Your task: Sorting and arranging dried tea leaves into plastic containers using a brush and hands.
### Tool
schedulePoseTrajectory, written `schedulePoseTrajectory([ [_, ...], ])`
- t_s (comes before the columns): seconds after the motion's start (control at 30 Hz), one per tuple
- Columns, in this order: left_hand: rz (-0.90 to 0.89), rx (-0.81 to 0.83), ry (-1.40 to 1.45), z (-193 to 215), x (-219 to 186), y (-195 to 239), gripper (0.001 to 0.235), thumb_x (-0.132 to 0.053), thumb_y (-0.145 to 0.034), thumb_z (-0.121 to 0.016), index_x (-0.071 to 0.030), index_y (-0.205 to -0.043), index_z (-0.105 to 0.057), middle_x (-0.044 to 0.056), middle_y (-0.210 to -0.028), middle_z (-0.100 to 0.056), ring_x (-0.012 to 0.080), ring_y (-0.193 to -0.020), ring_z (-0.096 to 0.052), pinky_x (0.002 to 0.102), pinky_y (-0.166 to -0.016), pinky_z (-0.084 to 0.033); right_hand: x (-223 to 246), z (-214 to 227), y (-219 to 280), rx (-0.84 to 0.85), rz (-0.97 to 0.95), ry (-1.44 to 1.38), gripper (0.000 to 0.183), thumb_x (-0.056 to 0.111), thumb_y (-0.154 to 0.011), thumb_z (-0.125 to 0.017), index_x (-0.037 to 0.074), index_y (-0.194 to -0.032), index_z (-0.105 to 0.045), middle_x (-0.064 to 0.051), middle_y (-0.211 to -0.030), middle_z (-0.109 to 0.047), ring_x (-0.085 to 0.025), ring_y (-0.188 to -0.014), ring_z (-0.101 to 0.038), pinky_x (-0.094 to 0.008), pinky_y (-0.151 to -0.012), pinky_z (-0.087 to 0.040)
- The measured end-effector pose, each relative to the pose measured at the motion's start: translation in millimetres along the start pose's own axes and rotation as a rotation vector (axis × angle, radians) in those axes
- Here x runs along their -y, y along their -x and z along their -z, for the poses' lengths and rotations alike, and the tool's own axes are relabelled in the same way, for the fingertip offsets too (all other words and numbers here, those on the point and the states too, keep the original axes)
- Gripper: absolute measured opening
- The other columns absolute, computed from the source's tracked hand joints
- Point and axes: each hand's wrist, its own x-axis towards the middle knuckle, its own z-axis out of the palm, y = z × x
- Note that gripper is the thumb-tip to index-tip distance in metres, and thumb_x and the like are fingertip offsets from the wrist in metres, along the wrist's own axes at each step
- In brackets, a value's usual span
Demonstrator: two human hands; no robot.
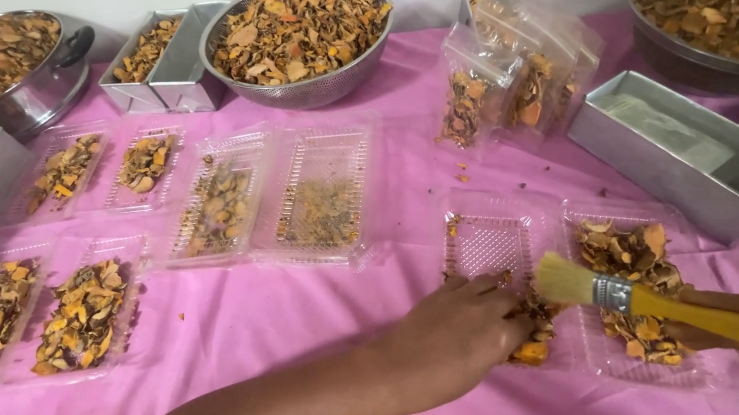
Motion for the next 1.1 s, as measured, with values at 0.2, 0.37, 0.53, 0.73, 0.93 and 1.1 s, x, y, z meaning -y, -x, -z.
schedulePoseTrajectory([
  [0.2, 0.057, -0.086, -0.056, -27.5, -5.1, -6.7, 0.021, -0.009, -0.092, -0.058, -0.011, -0.103, -0.076, 0.012, -0.098, -0.069, 0.0398, -0.102, -0.060, 0.054, -0.075, -0.049, 58.9, -91.6, -3.8, -0.271, -0.024, 0.199, 0.034, 0.016, -0.098, -0.052, -0.010, -0.119, -0.054, -0.033, -0.109, -0.071, -0.048, -0.090, -0.080, -0.050, -0.081, -0.072],
  [0.37, 0.062, -0.133, -0.039, -19.8, -7.3, -1.7, 0.021, -0.019, -0.095, -0.057, -0.015, -0.103, -0.076, 0.017, -0.110, -0.065, 0.0393, -0.109, -0.058, 0.053, -0.081, -0.045, 18.2, -43.3, 9.3, -0.227, -0.029, 0.102, 0.028, 0.023, -0.103, -0.053, 0.001, -0.119, -0.059, -0.027, -0.116, -0.074, -0.048, -0.097, -0.081, -0.051, -0.080, -0.073],
  [0.53, 0.063, -0.170, 0.054, -11.0, -3.5, 3.9, 0.026, -0.021, -0.098, -0.054, -0.013, -0.105, -0.077, 0.027, -0.139, -0.061, 0.0408, -0.110, -0.060, 0.053, -0.084, -0.042, 7.1, -42.0, 19.9, -0.290, -0.115, 0.159, 0.036, 0.029, -0.103, -0.049, 0.001, -0.119, -0.062, -0.025, -0.121, -0.074, -0.045, -0.098, -0.078, -0.055, -0.091, -0.067],
  [0.73, 0.104, -0.186, 0.200, -2.5, 9.0, 5.3, 0.019, -0.018, -0.086, -0.065, -0.013, -0.101, -0.074, 0.004, -0.109, -0.070, 0.0303, -0.103, -0.065, 0.048, -0.088, -0.047, -5.9, -23.1, 24.8, -0.225, -0.183, 0.255, 0.055, 0.042, -0.101, -0.043, -0.002, -0.122, -0.067, -0.024, -0.121, -0.077, -0.040, -0.098, -0.080, -0.054, -0.092, -0.066],
  [0.93, 0.211, -0.145, 0.429, 13.8, 18.3, 2.0, 0.008, -0.010, -0.081, -0.066, -0.009, -0.089, -0.067, 0.005, -0.080, -0.071, 0.0264, -0.075, -0.065, 0.038, -0.081, -0.049, 71.0, -105.7, 6.1, -0.186, -0.068, 0.382, 0.026, 0.014, -0.098, -0.047, -0.006, -0.112, -0.057, -0.025, -0.134, -0.073, -0.045, -0.088, -0.087, -0.045, -0.080, -0.075],
  [1.1, 0.213, -0.119, 0.648, 1.5, 19.0, -1.5, 0.020, -0.015, -0.087, -0.064, -0.007, -0.104, -0.072, 0.008, -0.102, -0.075, 0.0265, -0.090, -0.072, 0.038, -0.073, -0.053, 15.0, -52.3, 2.5, -0.134, -0.179, -0.004, 0.060, 0.043, -0.097, -0.051, -0.006, -0.126, -0.070, -0.027, -0.124, -0.078, -0.049, -0.084, -0.085, -0.058, -0.085, -0.070],
])
